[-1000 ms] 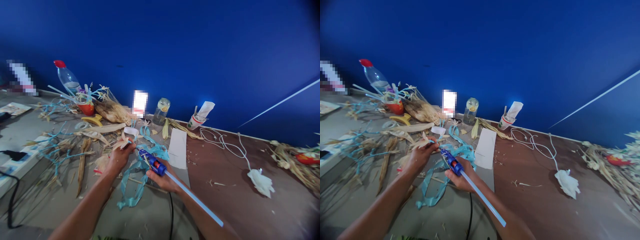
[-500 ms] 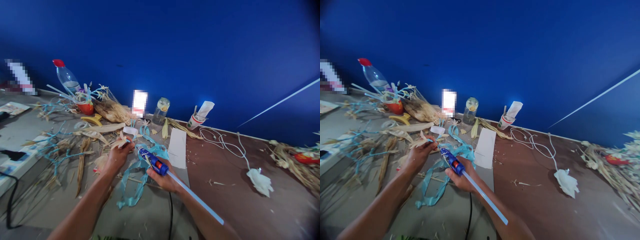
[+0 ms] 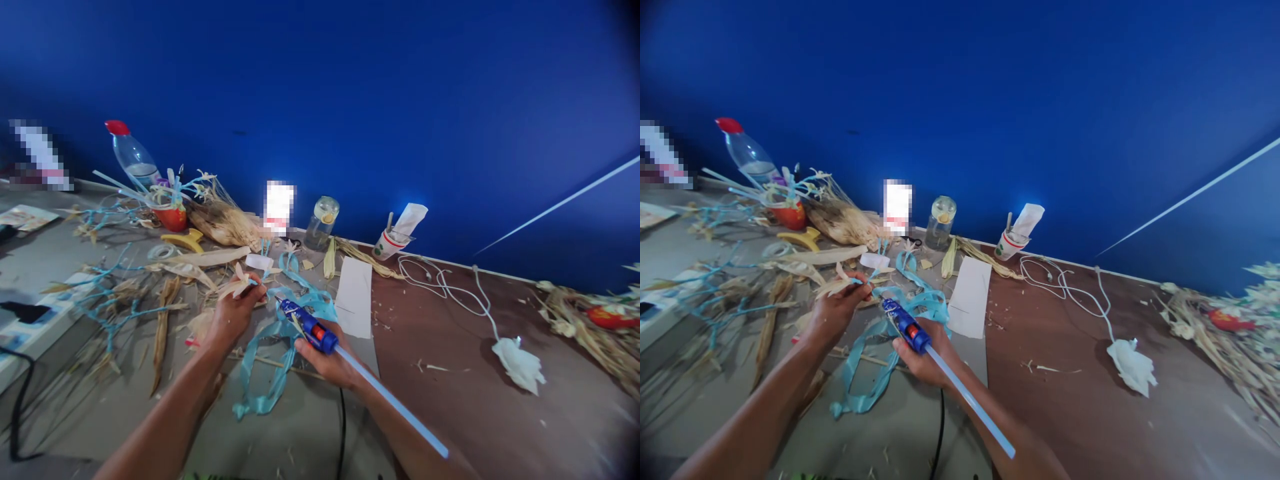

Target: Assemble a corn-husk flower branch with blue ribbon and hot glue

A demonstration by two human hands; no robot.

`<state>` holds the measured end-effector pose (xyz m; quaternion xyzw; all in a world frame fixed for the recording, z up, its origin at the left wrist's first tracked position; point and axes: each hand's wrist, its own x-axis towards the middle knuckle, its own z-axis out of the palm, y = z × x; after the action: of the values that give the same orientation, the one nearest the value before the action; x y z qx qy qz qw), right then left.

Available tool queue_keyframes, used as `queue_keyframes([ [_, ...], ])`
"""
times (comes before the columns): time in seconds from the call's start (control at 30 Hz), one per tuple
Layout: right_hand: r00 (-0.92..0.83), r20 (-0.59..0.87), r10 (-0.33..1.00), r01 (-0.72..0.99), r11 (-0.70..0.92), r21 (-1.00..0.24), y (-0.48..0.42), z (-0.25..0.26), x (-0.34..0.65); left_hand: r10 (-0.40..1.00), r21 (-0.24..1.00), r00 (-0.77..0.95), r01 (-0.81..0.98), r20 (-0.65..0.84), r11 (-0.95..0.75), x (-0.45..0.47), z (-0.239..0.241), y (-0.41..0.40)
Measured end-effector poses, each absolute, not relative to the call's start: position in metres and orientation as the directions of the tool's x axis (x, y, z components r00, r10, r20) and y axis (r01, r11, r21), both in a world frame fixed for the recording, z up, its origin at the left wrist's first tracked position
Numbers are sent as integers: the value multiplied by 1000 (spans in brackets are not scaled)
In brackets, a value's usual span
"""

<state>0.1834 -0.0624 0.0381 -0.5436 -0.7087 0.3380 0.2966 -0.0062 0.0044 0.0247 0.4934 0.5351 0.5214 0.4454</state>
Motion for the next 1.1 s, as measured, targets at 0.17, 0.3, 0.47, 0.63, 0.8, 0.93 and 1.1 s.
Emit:
queue_keyframes([
  [0.17, -234, 51, 971, 536, 172, -826, -63, 42, 182, 996, 998, -89, 60, 13, -8, -2, 24, 2],
  [0.3, -253, 44, 966, 564, 184, -805, -58, 35, 178, 996, 1000, -85, 18, 2, -1, -1, 28, 1],
  [0.47, -232, 47, 972, 568, 174, -804, -60, 37, 180, 993, 1000, -116, 5, 5, -4, -3, 31, 3],
  [0.63, -248, 75, 966, 521, 198, -830, -62, 51, 189, 993, 999, -108, -26, -39, 37, -3, 26, 4],
  [0.8, -105, 194, 975, 702, 211, -680, -48, 49, 217, 997, 999, -68, -25, -27, 25, -2, 23, 3],
  [0.93, 41, 130, 991, 925, 12, -381, -38, 36, 247, 999, 1000, -28, -27, -17, 16, -2, 22, 4],
  [1.1, 103, 39, 994, 989, -98, -113, -36, 20, 264, 1000, 999, 11, -44, -11, 11, 0, 19, 5],
])
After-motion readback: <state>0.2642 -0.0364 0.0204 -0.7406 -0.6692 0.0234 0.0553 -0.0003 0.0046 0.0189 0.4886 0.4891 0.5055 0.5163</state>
